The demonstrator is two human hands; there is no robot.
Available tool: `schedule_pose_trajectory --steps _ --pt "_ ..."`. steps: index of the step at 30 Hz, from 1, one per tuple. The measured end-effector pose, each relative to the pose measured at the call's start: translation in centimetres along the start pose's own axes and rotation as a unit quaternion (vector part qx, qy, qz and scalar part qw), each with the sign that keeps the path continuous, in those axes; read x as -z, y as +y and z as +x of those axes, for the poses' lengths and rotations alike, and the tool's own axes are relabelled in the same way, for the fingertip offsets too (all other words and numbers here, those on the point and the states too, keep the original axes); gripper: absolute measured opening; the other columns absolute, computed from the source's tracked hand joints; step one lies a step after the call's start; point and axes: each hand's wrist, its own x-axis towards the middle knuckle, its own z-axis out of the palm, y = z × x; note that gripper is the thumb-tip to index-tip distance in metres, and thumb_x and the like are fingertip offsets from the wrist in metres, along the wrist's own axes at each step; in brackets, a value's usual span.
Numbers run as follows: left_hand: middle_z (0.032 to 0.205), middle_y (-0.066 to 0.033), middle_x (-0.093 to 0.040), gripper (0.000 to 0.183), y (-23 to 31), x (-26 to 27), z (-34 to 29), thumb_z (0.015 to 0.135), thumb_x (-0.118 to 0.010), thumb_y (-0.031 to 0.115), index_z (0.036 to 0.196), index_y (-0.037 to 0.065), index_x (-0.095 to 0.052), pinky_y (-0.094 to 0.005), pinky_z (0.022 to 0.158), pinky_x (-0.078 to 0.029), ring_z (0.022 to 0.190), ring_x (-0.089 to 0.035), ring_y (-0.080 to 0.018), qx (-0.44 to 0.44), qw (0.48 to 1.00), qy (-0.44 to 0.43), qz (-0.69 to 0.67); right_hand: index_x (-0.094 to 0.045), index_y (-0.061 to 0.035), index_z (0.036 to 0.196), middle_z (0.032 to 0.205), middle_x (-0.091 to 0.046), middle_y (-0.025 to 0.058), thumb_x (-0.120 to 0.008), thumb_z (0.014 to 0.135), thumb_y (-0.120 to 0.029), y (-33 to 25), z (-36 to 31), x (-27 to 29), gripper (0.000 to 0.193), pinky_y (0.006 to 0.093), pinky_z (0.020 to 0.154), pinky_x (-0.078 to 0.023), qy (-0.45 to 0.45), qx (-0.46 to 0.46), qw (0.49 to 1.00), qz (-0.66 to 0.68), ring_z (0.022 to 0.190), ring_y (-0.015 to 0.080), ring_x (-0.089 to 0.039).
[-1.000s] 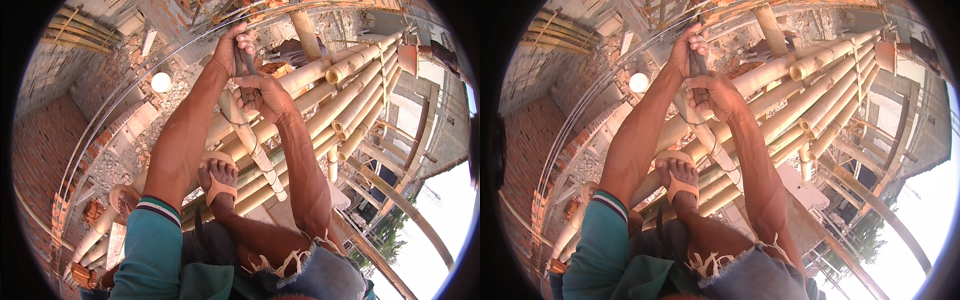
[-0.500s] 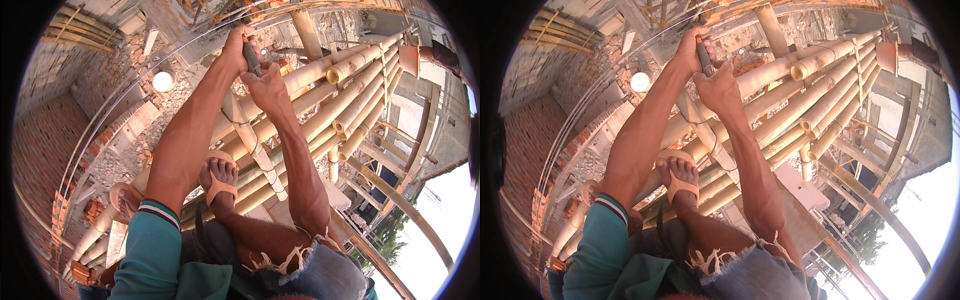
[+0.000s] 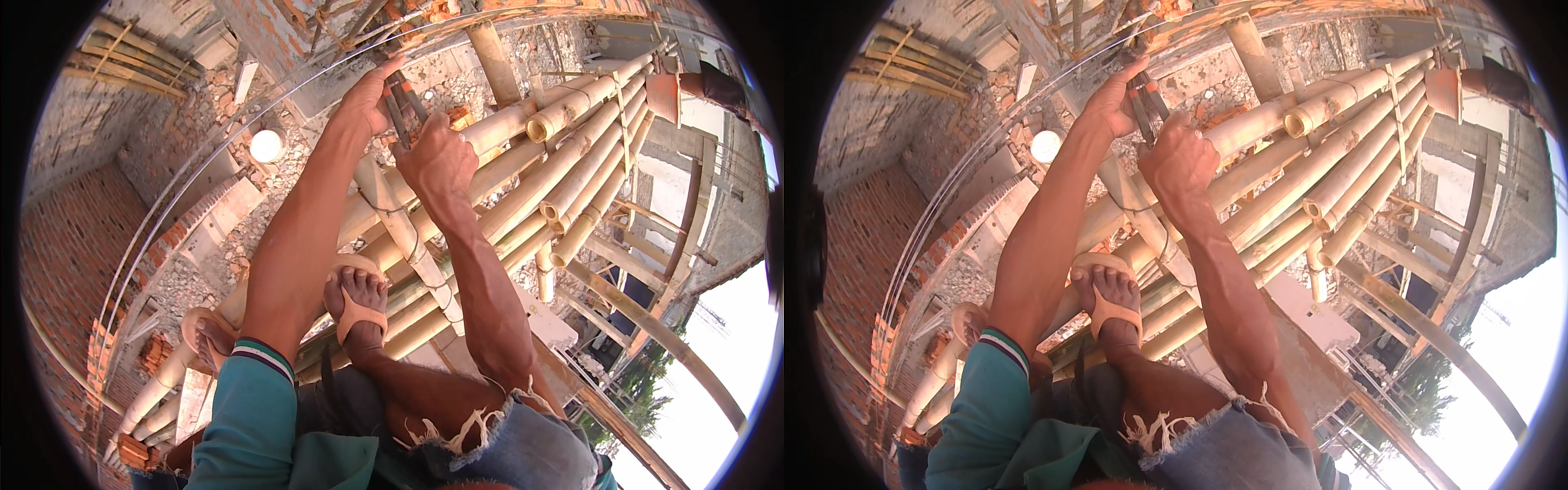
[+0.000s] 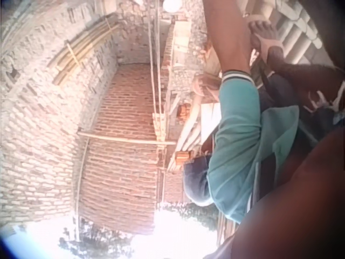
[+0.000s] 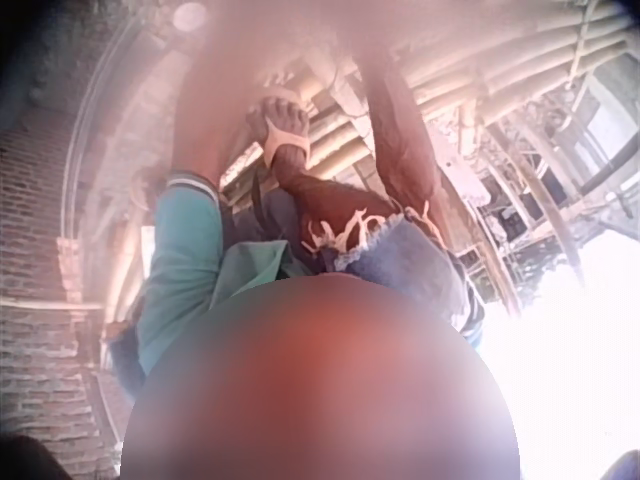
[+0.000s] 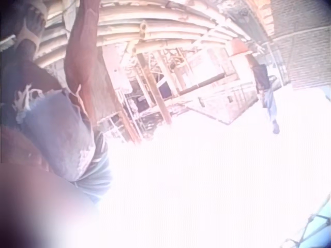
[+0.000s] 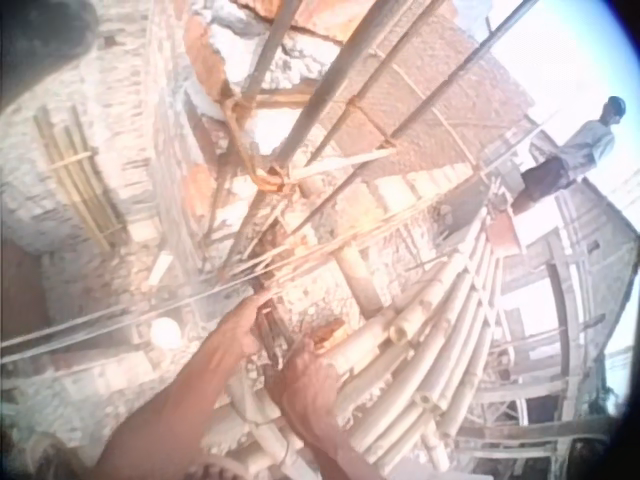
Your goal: The person secures vertical steel rebar to a brick wall using pliers and wire while standing on bamboo scaffolding. They repeatedly wrap and twist wire around the rebar and wall anchors, then cut the excess wire.
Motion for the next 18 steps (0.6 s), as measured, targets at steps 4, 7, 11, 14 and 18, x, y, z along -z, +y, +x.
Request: schedule_pose_trajectory --steps 4,7,11,14,18 --pt "0.08 -0.0015 -0.053 0.038 0.3 -1.0 0.5 0.088 -0.079 0.042 0.099 0.01 -0.061 -0.039 0.063 -0.046 0.063 -0.047 -0.0201 -0.059 0.995 0.066 0.036 -0.053 0.0021 0.107 0.083 -0.071 0.0244 -0.085 0.077 -0.035 -1.0 -1.7 0.1 0.058 0.0492 0.071 -0.054 -0.056 0.004 0.995 0.078 0.081 0.0393 -0.073" --pt "0.075 -0.0028 -0.05 0.045 0.0 -0.1 0.7 0.1 -0.06 0.051 0.108 0.007 -0.058 -0.0343 0.06 -0.044 0.058 -0.042 -0.0194 0.005 0.995 -0.072 -0.07 -0.051 0.0033 0.113 0.103 -0.065 0.0302 -0.083 0.077 -0.03 -0.2 -1.1 1.0 0.058 0.0462 0.084 -0.052 -0.142 -0.049 0.922 0.357 0.099 0.043 -0.066" --pt "0.084 -0.0065 -0.062 0.053 -0.6 0.0 0.1 0.106 -0.042 0.055 0.113 0.004 -0.054 -0.04 0.063 -0.055 0.07 -0.061 -0.0201 0.046 0.989 -0.09 -0.103 -0.054 0.0038 0.112 0.114 -0.061 0.0296 -0.082 0.077 -0.028 0.2 -1.0 0.4 0.055 0.0431 0.091 -0.05 0.013 0.024 0.992 0.123 0.104 0.0436 -0.061" --pt "0.089 -0.0106 -0.069 0.062 -0.7 -0.8 -0.6 0.108 -0.03 0.057 0.108 0.003 -0.061 -0.0363 0.061 -0.055 0.077 -0.066 -0.0211 0.012 0.999 0.027 -0.046 -0.053 0.0045 0.112 0.108 -0.061 0.0266 -0.082 0.078 -0.03 -0.1 -2.0 -0.7 0.057 0.0479 0.086 -0.051 0.107 0.071 0.992 0.016 0.097 0.0428 -0.063" --pt "0.084 -0.0108 -0.068 0.053 -0.8 -0.6 -1.3 0.11 -0.03 0.051 0.102 0.007 -0.06 -0.0325 0.047 -0.04 0.069 -0.063 -0.0199 0.003 0.996 0.094 0.002 -0.052 0.0032 0.111 0.098 -0.063 0.0177 -0.075 0.087 -0.027 1.2 -1.3 -0.1 0.045 0.0392 0.059 -0.053 -0.091 0.009 0.931 0.352 0.069 0.024 -0.066"
